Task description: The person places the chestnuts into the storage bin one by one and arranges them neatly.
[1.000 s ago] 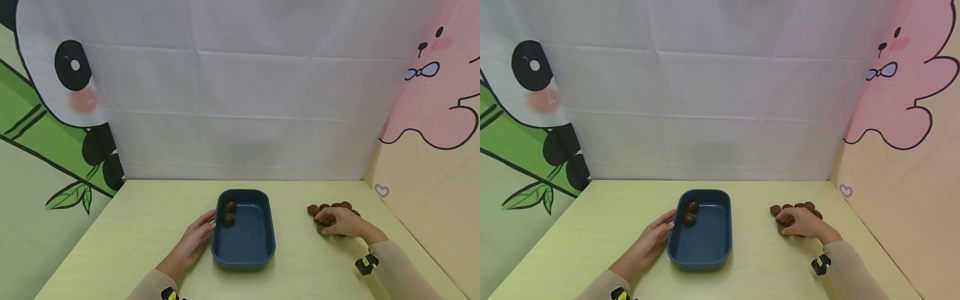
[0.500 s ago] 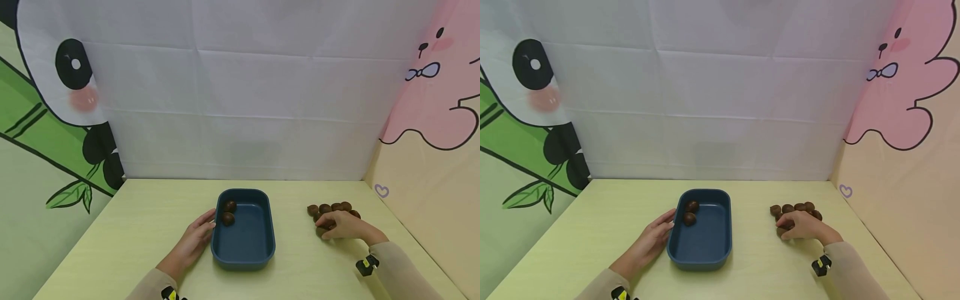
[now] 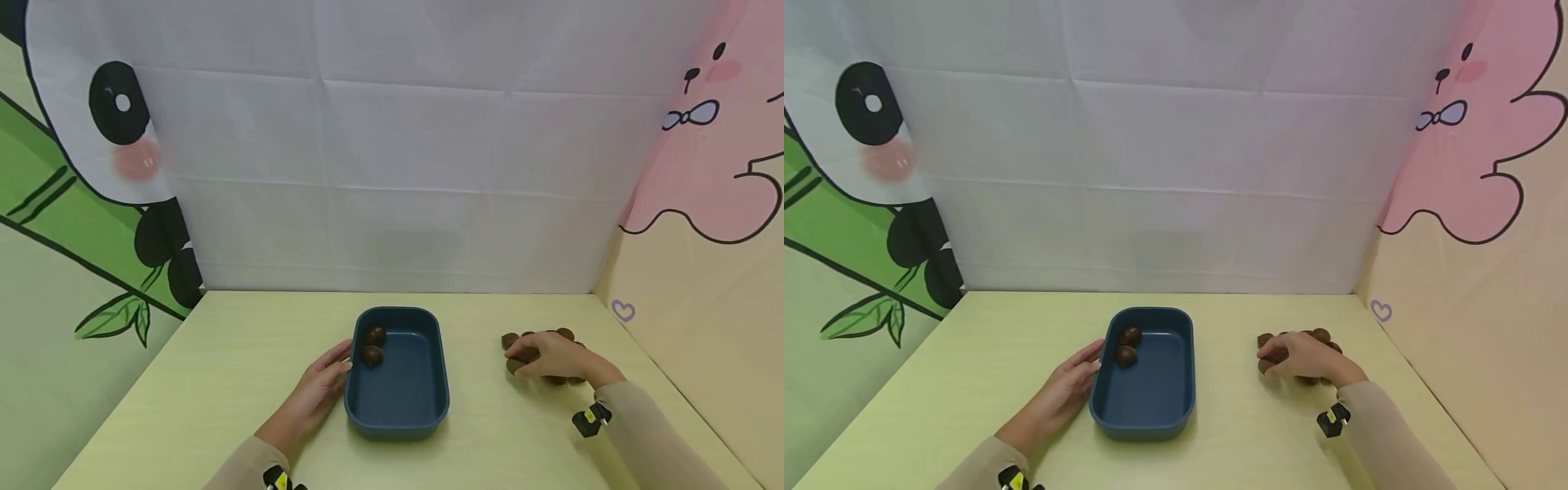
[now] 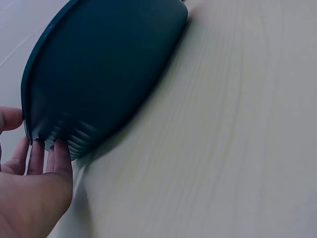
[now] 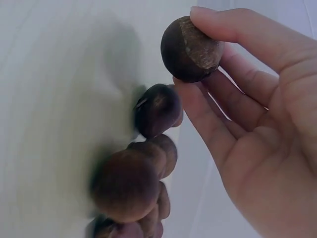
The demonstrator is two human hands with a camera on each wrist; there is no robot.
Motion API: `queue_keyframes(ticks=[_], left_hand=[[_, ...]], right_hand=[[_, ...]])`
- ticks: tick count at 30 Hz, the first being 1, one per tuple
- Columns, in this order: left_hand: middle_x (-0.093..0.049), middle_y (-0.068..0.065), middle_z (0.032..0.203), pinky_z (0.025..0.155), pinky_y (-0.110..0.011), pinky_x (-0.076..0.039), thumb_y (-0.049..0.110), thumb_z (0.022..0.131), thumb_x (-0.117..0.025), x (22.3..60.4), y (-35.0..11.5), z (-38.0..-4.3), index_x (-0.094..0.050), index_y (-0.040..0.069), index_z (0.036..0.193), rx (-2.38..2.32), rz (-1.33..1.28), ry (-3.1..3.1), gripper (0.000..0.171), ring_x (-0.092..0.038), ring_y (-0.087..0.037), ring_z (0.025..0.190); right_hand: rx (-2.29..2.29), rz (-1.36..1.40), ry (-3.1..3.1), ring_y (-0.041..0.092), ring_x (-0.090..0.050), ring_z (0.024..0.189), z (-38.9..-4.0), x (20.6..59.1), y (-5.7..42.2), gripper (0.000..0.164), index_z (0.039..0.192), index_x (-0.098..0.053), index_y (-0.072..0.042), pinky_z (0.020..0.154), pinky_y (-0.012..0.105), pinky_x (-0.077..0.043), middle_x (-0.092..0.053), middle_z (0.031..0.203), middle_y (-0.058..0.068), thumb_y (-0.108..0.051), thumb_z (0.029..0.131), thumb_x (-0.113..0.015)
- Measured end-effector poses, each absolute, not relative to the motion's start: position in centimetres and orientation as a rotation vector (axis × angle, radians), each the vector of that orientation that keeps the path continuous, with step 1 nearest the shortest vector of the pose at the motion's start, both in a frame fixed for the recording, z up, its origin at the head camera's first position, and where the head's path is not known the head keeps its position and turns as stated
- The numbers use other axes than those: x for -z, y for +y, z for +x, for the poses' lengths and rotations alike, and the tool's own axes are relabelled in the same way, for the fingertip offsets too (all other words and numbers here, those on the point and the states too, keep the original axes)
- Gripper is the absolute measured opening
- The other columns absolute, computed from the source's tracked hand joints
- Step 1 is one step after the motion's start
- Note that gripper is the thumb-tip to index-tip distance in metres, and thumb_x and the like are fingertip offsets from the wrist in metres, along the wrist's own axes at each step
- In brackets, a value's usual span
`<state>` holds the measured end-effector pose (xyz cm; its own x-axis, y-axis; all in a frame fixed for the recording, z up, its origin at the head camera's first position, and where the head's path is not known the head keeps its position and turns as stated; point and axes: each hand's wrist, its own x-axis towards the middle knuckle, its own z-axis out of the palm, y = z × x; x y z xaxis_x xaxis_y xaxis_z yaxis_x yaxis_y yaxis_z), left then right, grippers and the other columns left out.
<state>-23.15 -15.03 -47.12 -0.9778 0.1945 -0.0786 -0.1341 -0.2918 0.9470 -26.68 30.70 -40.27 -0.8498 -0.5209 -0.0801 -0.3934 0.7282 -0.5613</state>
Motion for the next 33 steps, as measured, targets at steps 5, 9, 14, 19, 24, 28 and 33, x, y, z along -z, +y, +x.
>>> queue_keyframes(ticks=[5, 9, 14, 19, 24, 28, 33], left_hand=[[-0.037, -0.013, 0.157, 0.111, -0.041, -0.036, 0.007, 0.101, -0.052, 47.1, -15.0, -23.2, -0.038, 0.005, 0.153, -2.373, 0.078, 1.731, 0.054, -0.04, -0.03, 0.139], [-0.037, -0.012, 0.157, 0.113, -0.044, -0.033, 0.007, 0.101, -0.053, 47.1, -15.0, -23.2, -0.039, 0.006, 0.153, -2.38, 0.079, 1.727, 0.054, -0.04, -0.031, 0.14], [-0.036, -0.013, 0.157, 0.114, -0.045, -0.032, 0.007, 0.101, -0.052, 47.0, -15.0, -23.1, -0.038, 0.005, 0.153, -2.381, 0.093, 1.724, 0.054, -0.038, -0.031, 0.141], [-0.035, -0.013, 0.158, 0.114, -0.044, -0.032, 0.007, 0.102, -0.051, 47.0, -14.9, -23.2, -0.037, 0.005, 0.154, -2.367, 0.103, 1.726, 0.054, -0.038, -0.031, 0.141], [-0.036, -0.013, 0.157, 0.114, -0.045, -0.031, 0.007, 0.101, -0.052, 46.9, -14.9, -23.2, -0.037, 0.005, 0.153, -2.368, 0.098, 1.727, 0.054, -0.038, -0.031, 0.141], [-0.036, -0.012, 0.157, 0.114, -0.046, -0.031, 0.007, 0.101, -0.052, 47.0, -14.9, -23.1, -0.038, 0.005, 0.153, -2.38, 0.096, 1.719, 0.054, -0.038, -0.032, 0.141], [-0.035, -0.013, 0.158, 0.115, -0.047, -0.029, 0.008, 0.101, -0.054, 47.1, -15.0, -23.1, -0.038, 0.006, 0.153, -2.377, 0.099, 1.726, 0.055, -0.037, -0.031, 0.142]], right_hand=[[0.867, -0.712, 2.644, 0.025, -0.059, 0.113, -27.6, 39.3, 29.2, 0.039, 0.122, -0.07, -0.011, 0.094, 0.045, -0.048, -0.067, 0.119, -0.002, -0.029, 0.088, -0.078], [0.892, -0.751, 2.6, 0.019, -0.061, 0.105, -28.4, 38.5, 27.7, 0.037, 0.122, -0.069, -0.011, 0.091, 0.041, -0.049, -0.068, 0.112, -0.006, -0.026, 0.089, -0.078], [0.886, -0.811, 2.571, 0.016, -0.063, 0.104, -29.2, 37.2, 25.5, 0.032, 0.12, -0.07, -0.019, 0.093, 0.042, -0.048, -0.069, 0.11, -0.008, -0.026, 0.089, -0.078], [0.939, -0.847, 2.5, 0.016, -0.065, 0.105, -29.9, 36.3, 23.3, 0.033, 0.121, -0.07, -0.02, 0.093, 0.041, -0.05, -0.07, 0.111, -0.006, -0.026, 0.089, -0.077], [0.946, -0.933, 2.437, 0.015, -0.064, 0.107, -30.8, 35.4, 20.6, 0.038, 0.125, -0.069, -0.014, 0.093, 0.038, -0.05, -0.07, 0.113, -0.006, -0.026, 0.09, -0.076], [0.932, -0.975, 2.382, 0.015, -0.063, 0.108, -31.6, 34.8, 18.3, 0.037, 0.126, -0.069, -0.015, 0.092, 0.037, -0.051, -0.068, 0.116, -0.005, -0.025, 0.091, -0.076], [0.942, -0.958, 2.327, 0.014, -0.062, 0.11, -32.5, 34.6, 15.7, 0.035, 0.124, -0.069, -0.021, 0.094, 0.036, -0.05, -0.067, 0.12, -0.006, -0.027, 0.09, -0.077]])
